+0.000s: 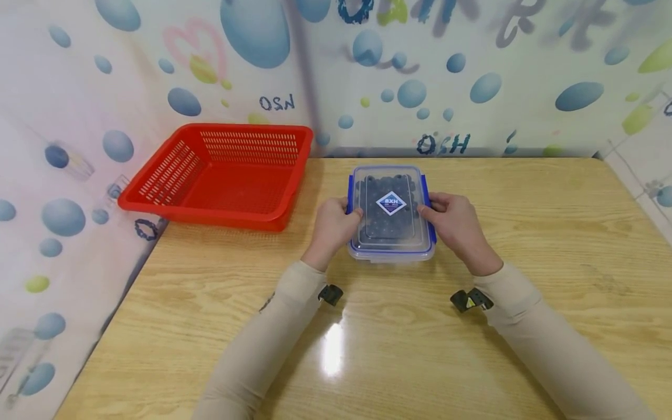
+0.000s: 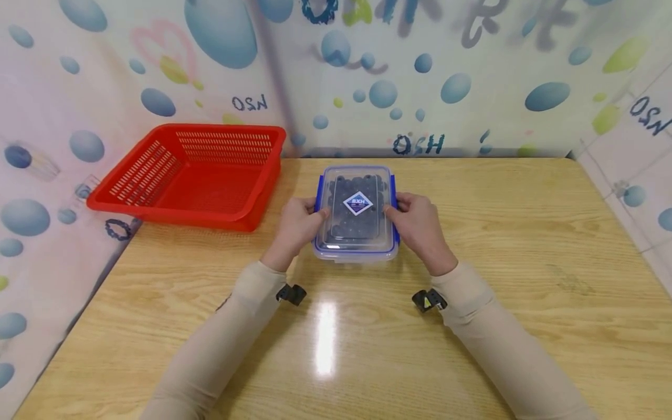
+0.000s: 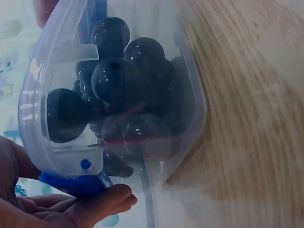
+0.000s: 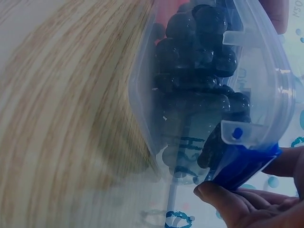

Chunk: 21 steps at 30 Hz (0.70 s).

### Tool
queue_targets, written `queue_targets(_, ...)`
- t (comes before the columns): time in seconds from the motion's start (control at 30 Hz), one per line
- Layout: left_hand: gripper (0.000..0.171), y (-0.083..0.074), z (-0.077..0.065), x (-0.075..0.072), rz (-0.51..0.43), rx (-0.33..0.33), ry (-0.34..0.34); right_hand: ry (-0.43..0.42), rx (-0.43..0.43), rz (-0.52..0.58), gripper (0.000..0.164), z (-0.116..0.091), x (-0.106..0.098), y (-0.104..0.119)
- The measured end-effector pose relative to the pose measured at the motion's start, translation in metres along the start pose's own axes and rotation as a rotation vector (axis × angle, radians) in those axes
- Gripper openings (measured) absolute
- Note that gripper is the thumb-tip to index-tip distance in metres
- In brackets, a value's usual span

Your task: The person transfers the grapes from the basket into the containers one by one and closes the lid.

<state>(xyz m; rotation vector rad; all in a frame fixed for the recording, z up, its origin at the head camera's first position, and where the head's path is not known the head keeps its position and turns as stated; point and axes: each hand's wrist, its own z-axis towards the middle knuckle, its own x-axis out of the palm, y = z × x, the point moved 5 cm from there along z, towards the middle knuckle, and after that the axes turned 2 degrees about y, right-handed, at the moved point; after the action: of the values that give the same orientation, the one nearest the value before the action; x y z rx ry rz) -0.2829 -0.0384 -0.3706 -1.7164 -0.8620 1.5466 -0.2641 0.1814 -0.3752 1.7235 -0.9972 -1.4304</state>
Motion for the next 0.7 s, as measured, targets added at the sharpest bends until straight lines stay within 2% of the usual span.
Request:
queue_targets(0.13,0.027,-0.001,0.001,0.000,0.045,0.034,-0.006,0.000,0.005,-0.011,0.055,0.001,0.001,0.000)
queue_targets(0.27,0.028,0.001,0.003,0.004,0.095,0.053,0.027,0.000,0.009,-0.025,0.055,0.003,0.002,-0.003)
queue_targets(0.4,0.048,0.003,0.004,0.012,0.163,0.090,0.072,0.003,-0.002,-0.061,0.056,0.005,0.002,-0.006)
queue_targets(0.5,0.059,0.006,0.003,0.017,0.172,0.116,0.084,0.010,-0.004,-0.080,0.057,0.005,0.003,-0.010)
queue_targets(0.6,0.060,0.008,0.004,0.020,0.158,0.121,0.095,0.022,-0.010,-0.097,0.058,0.004,0.003,-0.014)
queue_targets(0.7,0.060,0.009,0.006,0.017,0.176,0.126,0.104,0.039,-0.023,-0.164,0.063,0.004,-0.004,-0.015)
